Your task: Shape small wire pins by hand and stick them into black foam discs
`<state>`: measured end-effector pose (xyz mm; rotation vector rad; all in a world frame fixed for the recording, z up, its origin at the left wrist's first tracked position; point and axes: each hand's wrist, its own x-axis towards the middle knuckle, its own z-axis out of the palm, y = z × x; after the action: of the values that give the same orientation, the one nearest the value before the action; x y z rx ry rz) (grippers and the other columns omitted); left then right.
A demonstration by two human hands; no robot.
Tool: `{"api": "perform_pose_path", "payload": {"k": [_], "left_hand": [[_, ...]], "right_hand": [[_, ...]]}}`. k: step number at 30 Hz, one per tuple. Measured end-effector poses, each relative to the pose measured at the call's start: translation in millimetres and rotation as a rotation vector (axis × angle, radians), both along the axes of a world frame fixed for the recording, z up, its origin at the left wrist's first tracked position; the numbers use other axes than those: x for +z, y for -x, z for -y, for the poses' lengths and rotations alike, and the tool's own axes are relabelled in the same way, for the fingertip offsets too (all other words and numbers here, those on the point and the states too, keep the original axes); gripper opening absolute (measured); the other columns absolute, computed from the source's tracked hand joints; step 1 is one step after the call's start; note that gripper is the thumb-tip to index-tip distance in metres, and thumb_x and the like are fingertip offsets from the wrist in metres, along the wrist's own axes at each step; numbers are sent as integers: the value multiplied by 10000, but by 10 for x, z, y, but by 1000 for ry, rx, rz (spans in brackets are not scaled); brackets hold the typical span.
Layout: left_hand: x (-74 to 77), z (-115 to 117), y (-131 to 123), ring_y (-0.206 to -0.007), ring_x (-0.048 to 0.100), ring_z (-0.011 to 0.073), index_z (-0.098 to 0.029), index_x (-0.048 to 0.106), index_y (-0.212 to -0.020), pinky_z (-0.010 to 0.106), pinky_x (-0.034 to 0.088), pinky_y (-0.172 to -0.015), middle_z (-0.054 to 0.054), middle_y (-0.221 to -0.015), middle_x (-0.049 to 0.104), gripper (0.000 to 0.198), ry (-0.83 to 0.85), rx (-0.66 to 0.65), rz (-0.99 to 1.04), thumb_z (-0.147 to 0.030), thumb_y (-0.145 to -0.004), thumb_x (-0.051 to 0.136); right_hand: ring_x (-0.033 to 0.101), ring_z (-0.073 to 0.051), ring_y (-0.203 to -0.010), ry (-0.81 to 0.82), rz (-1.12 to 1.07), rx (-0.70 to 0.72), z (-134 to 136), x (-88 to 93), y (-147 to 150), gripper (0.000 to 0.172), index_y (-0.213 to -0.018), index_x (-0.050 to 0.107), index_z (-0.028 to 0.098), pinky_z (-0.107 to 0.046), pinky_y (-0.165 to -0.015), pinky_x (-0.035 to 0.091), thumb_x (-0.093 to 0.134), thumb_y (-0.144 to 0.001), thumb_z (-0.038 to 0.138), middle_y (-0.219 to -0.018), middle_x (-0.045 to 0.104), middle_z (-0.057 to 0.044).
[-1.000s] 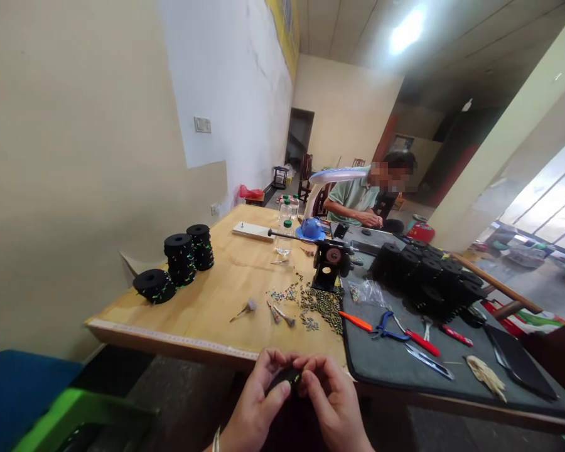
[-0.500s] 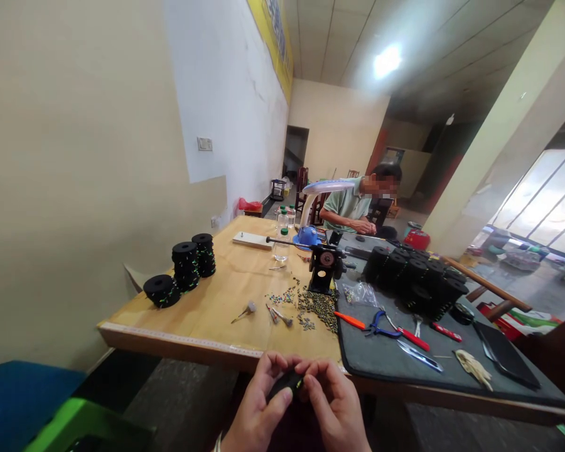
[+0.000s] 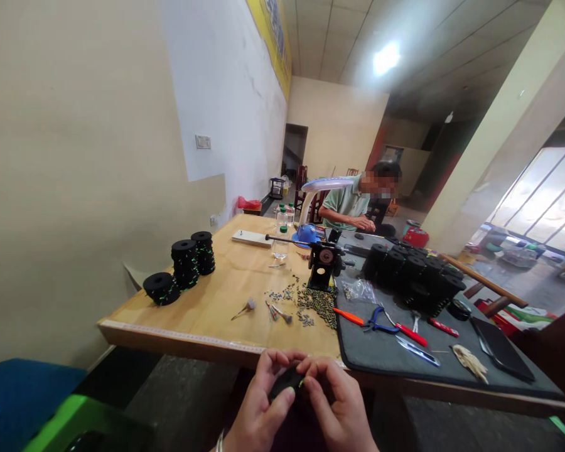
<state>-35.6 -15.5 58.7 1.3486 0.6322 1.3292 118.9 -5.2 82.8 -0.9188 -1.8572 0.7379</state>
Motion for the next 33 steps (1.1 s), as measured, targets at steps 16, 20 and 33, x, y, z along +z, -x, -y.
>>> {"api": "perform_pose_path", "payload": {"k": [16, 20, 33], "left_hand": [[21, 10, -41, -1204, 422, 264, -229, 361, -1085, 451, 291, -1035, 101, -1225, 450, 258, 0, -55, 25, -296, -867, 482], [9, -8, -56, -1121, 488, 239, -239, 347, -1085, 438, 350, -987, 93, -1228, 439, 257, 25, -100, 75, -269, -867, 478], [-52, -12, -52, -1197, 437, 264, -211, 379, -1108, 437, 293, -1035, 110, -1227, 475, 306, 33, -50, 17, -303, -852, 520]], "right_hand": [[552, -114, -745, 404, -261, 79, 9, -16, -77, 230, -786, 553, 134, -222, -705, 456, 553, -835, 359, -893, 604, -71], [522, -68, -615, 576, -467, 27, -25, -103, -90, 336, -934, 563, 127, -183, -571, 450, 595, -796, 431, -862, 582, -59], [404, 11, -447, 686, -507, 26, -91, -86, -8, 391, -769, 537, 108, -117, -407, 275, 689, -695, 460, -804, 563, -19]]}}
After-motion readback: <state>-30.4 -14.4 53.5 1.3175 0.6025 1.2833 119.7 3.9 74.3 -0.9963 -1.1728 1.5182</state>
